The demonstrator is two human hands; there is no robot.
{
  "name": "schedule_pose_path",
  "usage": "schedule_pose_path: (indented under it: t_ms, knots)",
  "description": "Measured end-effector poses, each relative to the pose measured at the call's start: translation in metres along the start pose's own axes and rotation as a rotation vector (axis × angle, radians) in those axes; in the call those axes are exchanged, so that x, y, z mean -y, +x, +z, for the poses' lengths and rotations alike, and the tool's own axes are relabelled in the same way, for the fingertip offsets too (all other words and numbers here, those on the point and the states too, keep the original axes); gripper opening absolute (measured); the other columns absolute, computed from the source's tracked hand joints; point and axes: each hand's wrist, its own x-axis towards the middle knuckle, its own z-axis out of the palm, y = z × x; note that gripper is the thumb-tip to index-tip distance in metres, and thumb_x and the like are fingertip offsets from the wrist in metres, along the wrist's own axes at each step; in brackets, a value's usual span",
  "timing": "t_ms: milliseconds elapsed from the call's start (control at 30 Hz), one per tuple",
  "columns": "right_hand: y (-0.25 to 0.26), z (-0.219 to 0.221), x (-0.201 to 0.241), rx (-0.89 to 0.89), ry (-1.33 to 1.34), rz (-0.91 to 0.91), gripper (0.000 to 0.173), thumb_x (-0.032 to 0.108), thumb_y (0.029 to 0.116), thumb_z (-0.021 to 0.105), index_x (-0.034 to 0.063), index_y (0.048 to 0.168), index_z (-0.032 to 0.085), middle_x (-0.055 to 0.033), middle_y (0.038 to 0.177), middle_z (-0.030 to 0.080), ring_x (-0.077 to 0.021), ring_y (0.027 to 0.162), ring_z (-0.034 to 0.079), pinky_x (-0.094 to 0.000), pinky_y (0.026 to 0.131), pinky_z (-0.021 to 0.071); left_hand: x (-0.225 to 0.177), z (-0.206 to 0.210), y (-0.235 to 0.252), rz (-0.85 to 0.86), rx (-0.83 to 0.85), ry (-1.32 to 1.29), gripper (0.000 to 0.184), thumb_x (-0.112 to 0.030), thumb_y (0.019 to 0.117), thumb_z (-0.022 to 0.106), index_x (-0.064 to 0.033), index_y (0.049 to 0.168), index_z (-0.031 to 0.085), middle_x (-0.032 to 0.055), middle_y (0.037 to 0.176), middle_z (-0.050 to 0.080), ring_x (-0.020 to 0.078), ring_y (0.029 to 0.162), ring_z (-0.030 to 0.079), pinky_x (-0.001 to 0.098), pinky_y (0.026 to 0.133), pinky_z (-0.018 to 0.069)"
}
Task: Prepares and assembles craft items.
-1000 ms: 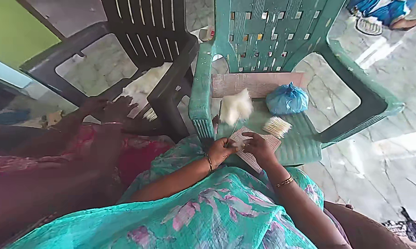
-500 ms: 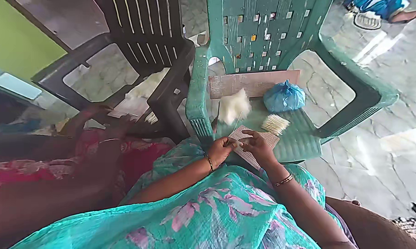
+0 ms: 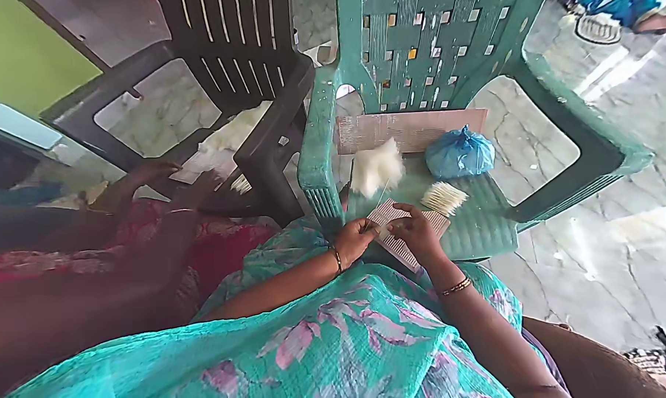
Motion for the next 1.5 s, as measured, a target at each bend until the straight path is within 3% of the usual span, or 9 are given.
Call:
schedule_pose_path:
  t_ms: [333, 433, 533, 833, 1100, 1167, 1267, 1400, 1500]
  knots:
    - [0.009, 0.000, 0.000, -0.011, -0.472, -0.096, 0.055, 0.005, 0.0929, 0.072, 0.0073, 0.144, 0.053, -0.0124, 0.102, 0.075, -0.0250, 0.087, 0.072, -0.0459, 0.082, 0.0575, 0.011, -0.007, 0.009, -0.050, -0.019, 0.177, 0.028, -0.020, 0.1034, 0.062, 0.0014, 0.121, 0.061, 0.0111, 0.100, 0.063, 0.0133, 0.081, 0.056, 0.0306, 0.076, 0.0485]
    - [0.010, 0.003, -0.003, -0.042, -0.612, -0.193, 0.055, 0.004, 0.0921, 0.072, 0.0053, 0.144, 0.054, -0.0187, 0.113, 0.071, -0.0354, 0.099, 0.070, -0.0536, 0.088, 0.0561, 0.011, -0.011, 0.007, -0.005, -0.028, 0.301, 0.034, -0.023, 0.1088, 0.052, 0.0047, 0.128, 0.059, 0.0215, 0.117, 0.064, 0.0270, 0.106, 0.062, 0.0430, 0.096, 0.0495]
    - [0.012, 0.004, -0.006, -0.085, -0.699, -0.168, 0.059, 0.006, 0.0911, 0.074, 0.0075, 0.146, 0.053, -0.0223, 0.125, 0.066, -0.0398, 0.109, 0.067, -0.0560, 0.092, 0.0539, 0.006, -0.014, 0.002, 0.021, 0.014, 0.485, 0.039, -0.014, 0.1117, 0.038, 0.0044, 0.139, 0.058, 0.0258, 0.139, 0.057, 0.0349, 0.135, 0.052, 0.0456, 0.115, 0.0382]
    - [0.015, -0.012, -0.017, -0.253, -0.757, -0.115, 0.070, 0.019, 0.0823, 0.085, 0.0058, 0.144, 0.054, -0.0279, 0.142, 0.054, -0.0449, 0.132, 0.052, -0.0619, 0.107, 0.0430, 0.003, -0.014, -0.003, 0.009, 0.103, 0.586, 0.030, -0.012, 0.1078, 0.048, 0.0043, 0.130, 0.061, 0.0220, 0.131, 0.063, 0.0294, 0.125, 0.060, 0.0426, 0.110, 0.0440]
    - [0.025, -0.024, -0.008, -0.106, -0.958, -0.227, 0.035, 0.011, 0.0979, 0.065, 0.0073, 0.132, 0.066, -0.0217, 0.142, 0.057, -0.0431, 0.134, 0.052, -0.0628, 0.106, 0.0430, 0.006, -0.014, -0.003, -0.022, 0.103, 0.627, 0.032, -0.014, 0.1079, 0.047, 0.0046, 0.129, 0.061, 0.0238, 0.130, 0.062, 0.0328, 0.125, 0.059, 0.0468, 0.110, 0.0438]
    - [0.026, -0.018, -0.014, 0.090, -1.063, -0.326, 0.040, 0.015, 0.1017, 0.059, 0.0078, 0.141, 0.060, -0.0171, 0.152, 0.052, -0.0377, 0.145, 0.043, -0.0623, 0.116, 0.0333, 0.005, -0.013, -0.003, -0.021, 0.110, 0.649, 0.032, -0.016, 0.1080, 0.047, 0.0038, 0.129, 0.062, 0.0232, 0.129, 0.063, 0.0327, 0.125, 0.059, 0.0473, 0.110, 0.0438]
    - [0.020, -0.011, -0.013, 0.381, -1.232, -0.197, 0.063, 0.041, 0.1081, 0.043, 0.0126, 0.162, 0.030, -0.0082, 0.171, 0.022, -0.0262, 0.160, 0.013, -0.0628, 0.125, 0.0042, 0.003, -0.012, -0.005, -0.026, 0.119, 0.651, 0.032, -0.016, 0.1077, 0.047, 0.0034, 0.129, 0.062, 0.0223, 0.130, 0.063, 0.0317, 0.126, 0.059, 0.0466, 0.111, 0.0433]
    - [-0.004, -0.025, -0.010, 0.542, -1.307, -0.100, 0.075, 0.050, 0.1068, 0.039, 0.0094, 0.165, 0.015, -0.0094, 0.173, 0.012, -0.0254, 0.160, 0.006, -0.0647, 0.124, -0.0027, 0.001, -0.012, -0.009, -0.055, 0.198, 0.627, 0.031, -0.017, 0.1068, 0.051, 0.0033, 0.128, 0.062, 0.0228, 0.126, 0.065, 0.0325, 0.121, 0.061, 0.0479, 0.108, 0.0449]
    - [-0.032, -0.041, -0.012, 0.567, -1.334, -0.105, 0.076, 0.049, 0.1053, 0.044, 0.0081, 0.164, 0.020, -0.0106, 0.172, 0.015, -0.0269, 0.160, 0.009, -0.0666, 0.123, -0.0014, -0.001, -0.009, -0.011, -0.072, 0.299, 0.668, 0.033, -0.020, 0.1067, 0.053, 0.0022, 0.129, 0.062, 0.0220, 0.123, 0.066, 0.0325, 0.118, 0.063, 0.0492, 0.105, 0.0456]
